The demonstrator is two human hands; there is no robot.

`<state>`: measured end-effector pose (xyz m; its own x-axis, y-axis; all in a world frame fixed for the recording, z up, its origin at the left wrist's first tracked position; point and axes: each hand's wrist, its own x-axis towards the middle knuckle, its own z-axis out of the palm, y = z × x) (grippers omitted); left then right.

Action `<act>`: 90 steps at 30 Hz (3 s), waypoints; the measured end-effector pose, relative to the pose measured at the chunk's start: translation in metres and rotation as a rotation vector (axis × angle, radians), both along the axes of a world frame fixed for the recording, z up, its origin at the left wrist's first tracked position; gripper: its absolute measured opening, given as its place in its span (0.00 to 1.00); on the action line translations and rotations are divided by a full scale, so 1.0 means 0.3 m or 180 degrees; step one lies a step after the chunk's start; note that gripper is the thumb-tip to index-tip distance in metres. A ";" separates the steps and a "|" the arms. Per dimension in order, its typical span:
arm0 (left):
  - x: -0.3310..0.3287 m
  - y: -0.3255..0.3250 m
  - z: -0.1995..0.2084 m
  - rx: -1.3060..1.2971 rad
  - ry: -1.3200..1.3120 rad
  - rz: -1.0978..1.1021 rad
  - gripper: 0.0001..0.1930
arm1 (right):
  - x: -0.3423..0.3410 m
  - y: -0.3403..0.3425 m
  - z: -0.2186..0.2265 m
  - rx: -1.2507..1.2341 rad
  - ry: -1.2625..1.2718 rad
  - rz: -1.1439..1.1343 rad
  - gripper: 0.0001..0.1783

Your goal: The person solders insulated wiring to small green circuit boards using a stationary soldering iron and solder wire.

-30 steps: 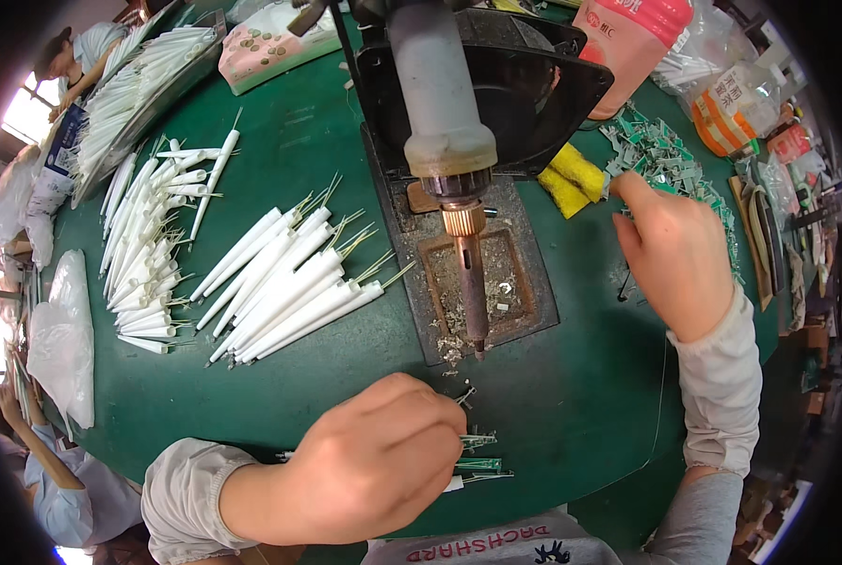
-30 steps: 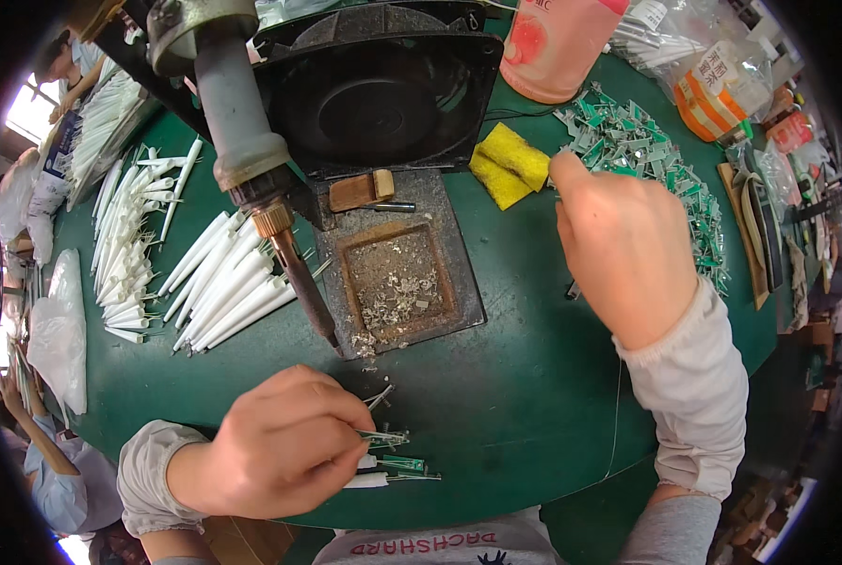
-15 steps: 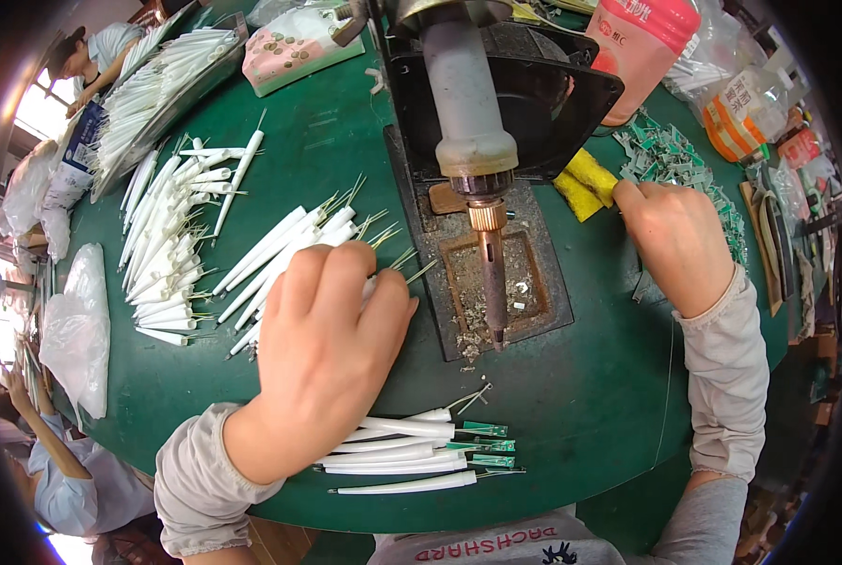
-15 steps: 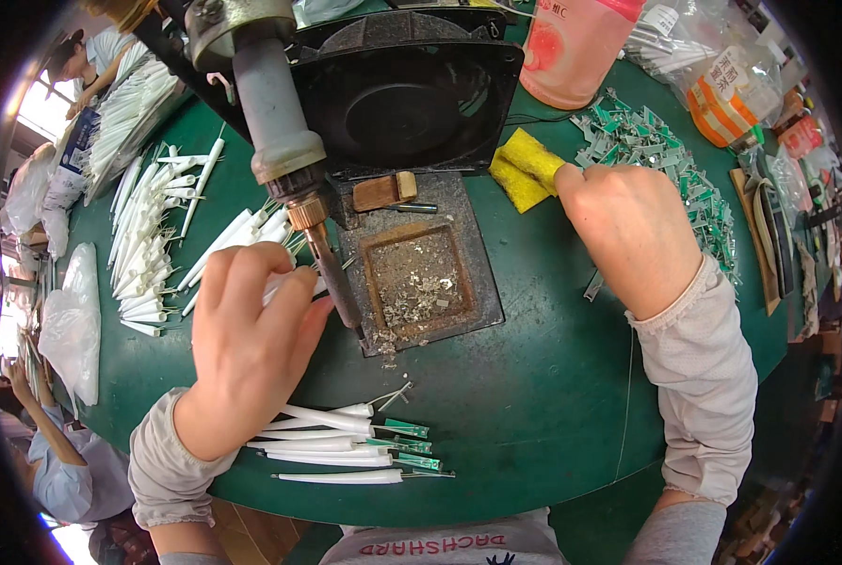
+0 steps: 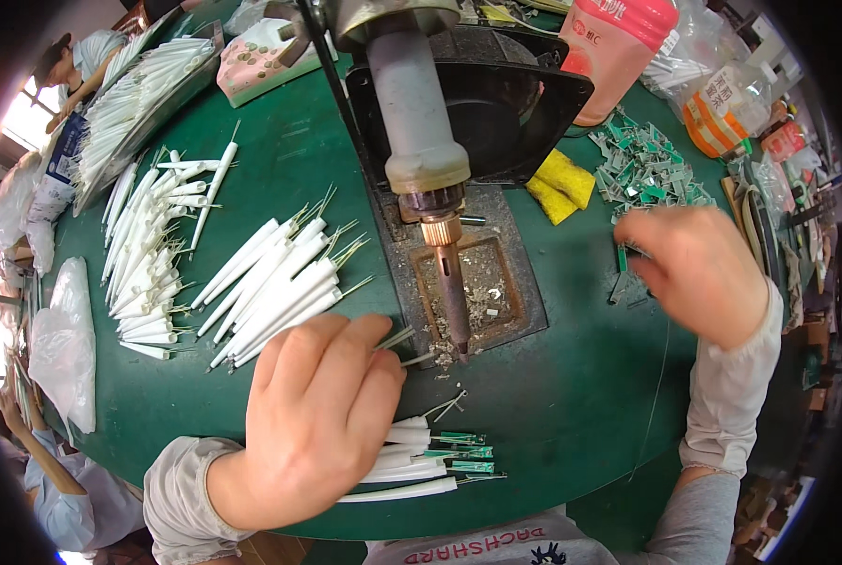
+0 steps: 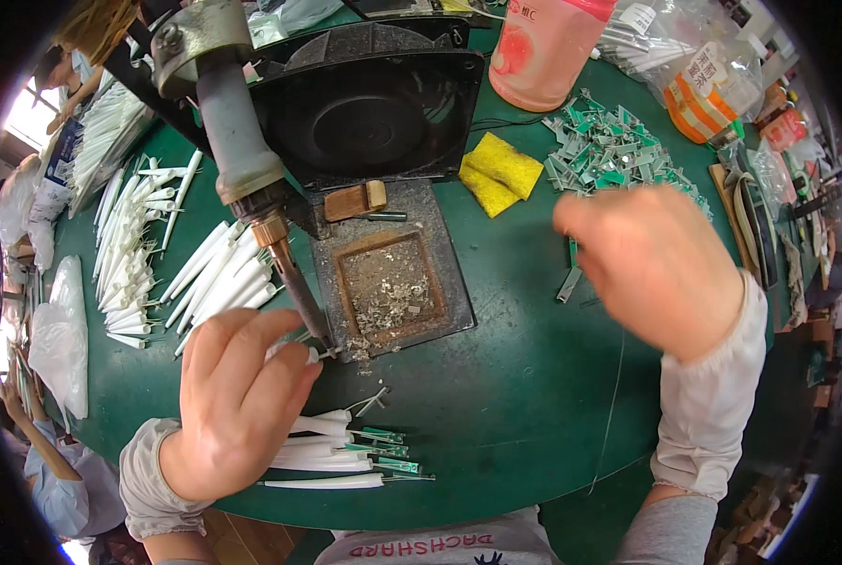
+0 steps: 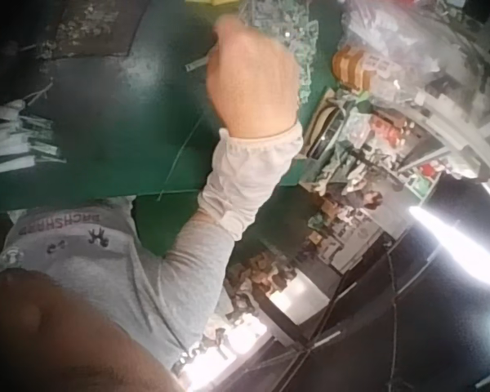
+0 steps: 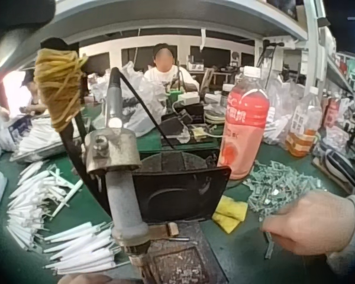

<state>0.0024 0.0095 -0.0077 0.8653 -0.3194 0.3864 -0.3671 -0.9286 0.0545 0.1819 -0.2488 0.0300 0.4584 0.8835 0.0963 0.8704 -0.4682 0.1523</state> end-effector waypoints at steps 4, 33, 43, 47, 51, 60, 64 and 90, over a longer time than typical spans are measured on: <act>-0.018 -0.009 0.011 -0.0447 0.0281 -0.0117 0.17 | -0.103 0.014 -0.019 -0.0414 0.0523 -0.0278 0.07; 0.009 0.037 0.106 -0.3175 0.2585 -0.0014 0.05 | -0.193 0.157 -0.117 0.1042 0.2498 0.1160 0.06; 0.003 0.022 0.055 -0.3480 0.2685 -0.0004 0.04 | -0.202 0.151 -0.075 0.0871 0.3230 0.0603 0.09; 0.002 0.020 0.056 -0.3476 0.2683 0.0085 0.04 | -0.226 0.125 -0.085 0.0396 0.3071 0.1299 0.12; 0.002 0.012 0.050 -0.3417 0.2663 0.0059 0.04 | -0.277 0.124 -0.115 0.0250 0.2722 0.1144 0.12; 0.000 0.002 0.046 -0.3551 0.2763 0.0104 0.04 | -0.284 0.119 -0.116 0.0303 0.2941 0.1010 0.11; -0.002 0.002 0.046 -0.3572 0.2756 0.0000 0.04 | -0.306 0.114 -0.101 0.0259 0.2471 0.0843 0.10; -0.007 -0.011 0.054 -0.4042 0.2731 0.0241 0.04 | -0.237 0.150 -0.068 0.1545 0.3551 0.0231 0.10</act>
<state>0.0002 0.0061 0.0085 0.9614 -0.1211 -0.2470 0.2326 -0.1213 0.9650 0.1108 -0.2038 0.0097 0.4517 0.8921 0.0086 0.4381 -0.2135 -0.8732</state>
